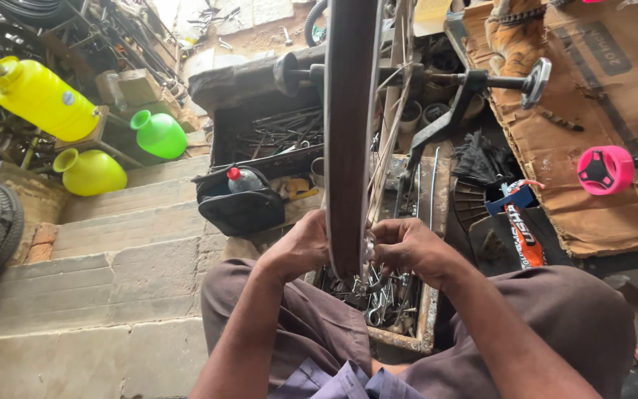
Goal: The person is sitting on the floor in a workshop, repairing a bicycle wheel. They are seen bending a metal spoke and inserting it into the wheel rim, then adjusting the spokes with their hands.
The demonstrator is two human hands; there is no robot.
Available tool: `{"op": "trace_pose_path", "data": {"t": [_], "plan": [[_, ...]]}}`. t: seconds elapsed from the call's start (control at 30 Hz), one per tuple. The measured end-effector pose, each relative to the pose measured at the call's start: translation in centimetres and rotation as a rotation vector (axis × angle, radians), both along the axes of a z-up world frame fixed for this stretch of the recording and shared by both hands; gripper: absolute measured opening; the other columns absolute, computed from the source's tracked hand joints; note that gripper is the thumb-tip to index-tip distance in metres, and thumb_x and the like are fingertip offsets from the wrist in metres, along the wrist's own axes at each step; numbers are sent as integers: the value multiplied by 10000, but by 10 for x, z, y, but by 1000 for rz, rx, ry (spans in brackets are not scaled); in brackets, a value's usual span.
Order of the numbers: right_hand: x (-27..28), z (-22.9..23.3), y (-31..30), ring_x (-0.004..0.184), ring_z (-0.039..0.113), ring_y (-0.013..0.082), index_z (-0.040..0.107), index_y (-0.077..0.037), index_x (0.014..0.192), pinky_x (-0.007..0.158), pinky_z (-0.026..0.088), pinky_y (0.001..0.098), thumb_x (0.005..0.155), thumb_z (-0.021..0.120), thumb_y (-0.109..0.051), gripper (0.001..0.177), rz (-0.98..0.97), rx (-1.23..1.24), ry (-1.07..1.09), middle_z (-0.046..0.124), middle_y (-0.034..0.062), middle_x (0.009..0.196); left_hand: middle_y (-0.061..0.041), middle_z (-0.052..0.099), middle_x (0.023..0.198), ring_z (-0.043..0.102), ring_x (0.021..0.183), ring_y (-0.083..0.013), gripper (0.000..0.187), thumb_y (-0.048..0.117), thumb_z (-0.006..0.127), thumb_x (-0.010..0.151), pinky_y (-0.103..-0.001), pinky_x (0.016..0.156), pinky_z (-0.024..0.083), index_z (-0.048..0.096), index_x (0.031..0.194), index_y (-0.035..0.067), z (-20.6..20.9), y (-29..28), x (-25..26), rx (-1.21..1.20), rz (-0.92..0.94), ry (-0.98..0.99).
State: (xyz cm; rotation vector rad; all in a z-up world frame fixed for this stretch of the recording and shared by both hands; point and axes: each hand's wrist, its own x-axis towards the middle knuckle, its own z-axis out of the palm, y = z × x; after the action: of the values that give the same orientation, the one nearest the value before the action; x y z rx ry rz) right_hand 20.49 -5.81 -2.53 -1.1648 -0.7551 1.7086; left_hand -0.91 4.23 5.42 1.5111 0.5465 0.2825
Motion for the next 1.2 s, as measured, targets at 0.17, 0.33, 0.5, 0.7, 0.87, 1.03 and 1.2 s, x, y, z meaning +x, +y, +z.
{"op": "trace_pose_path", "data": {"t": [0.17, 0.33, 0.5, 0.7, 0.87, 1.03, 1.2], "plan": [[-4, 4, 2, 700, 656, 148, 738, 14, 1155, 574, 526, 282, 827, 841, -182, 396, -20, -74, -181, 714, 83, 890, -2, 742, 965, 668, 879, -51, 382, 201, 824, 852, -248, 745, 580, 719, 1185, 47, -15, 4, 3, 57, -60, 31], [3, 21, -5, 799, 720, 77, 689, -87, 1249, 680, 607, 240, 768, 803, -154, 499, 36, -38, -240, 776, 15, 962, -46, 723, 797, 656, 709, -100, 273, 215, 884, 836, -291, 590, 553, 756, 932, -6, -38, -8, 20, 238, 103, 103], [0, 29, -8, 679, 643, 146, 752, -54, 1227, 577, 521, 268, 831, 801, -221, 432, -21, -117, -408, 762, 42, 856, -6, 707, 769, 652, 681, -75, 213, 172, 852, 806, -264, 586, 539, 738, 920, 34, -59, -11, 20, 357, 261, 7], [1, 30, 5, 734, 703, 76, 771, -54, 1048, 535, 544, 279, 763, 870, -277, 375, -8, -96, -532, 783, -2, 901, -74, 752, 874, 664, 731, -82, 251, 150, 823, 866, -264, 602, 548, 757, 1054, -3, -43, -8, -2, 91, 215, 115], [21, 51, -5, 655, 659, 124, 816, -66, 1040, 520, 519, 278, 788, 834, -304, 347, 69, -119, -524, 776, 44, 836, -44, 767, 925, 664, 760, -73, 399, 271, 756, 912, -256, 642, 567, 735, 1206, 2, -1, 15, -2, -14, -80, 170], [22, 60, -12, 648, 645, 89, 803, -69, 1041, 514, 524, 257, 758, 856, -265, 349, 165, 4, -392, 734, 7, 786, -38, 757, 959, 693, 851, -91, 430, 356, 783, 902, -275, 744, 583, 732, 1148, 7, 1, 2, 15, -31, -70, 156], [8, 54, -16, 650, 623, 85, 779, -41, 992, 524, 510, 259, 788, 848, -240, 293, 188, 42, -288, 687, -13, 759, -88, 693, 953, 661, 848, -187, 379, 435, 786, 887, -306, 733, 547, 743, 1083, 113, -25, -12, 9, 1099, 50, 92]]}}
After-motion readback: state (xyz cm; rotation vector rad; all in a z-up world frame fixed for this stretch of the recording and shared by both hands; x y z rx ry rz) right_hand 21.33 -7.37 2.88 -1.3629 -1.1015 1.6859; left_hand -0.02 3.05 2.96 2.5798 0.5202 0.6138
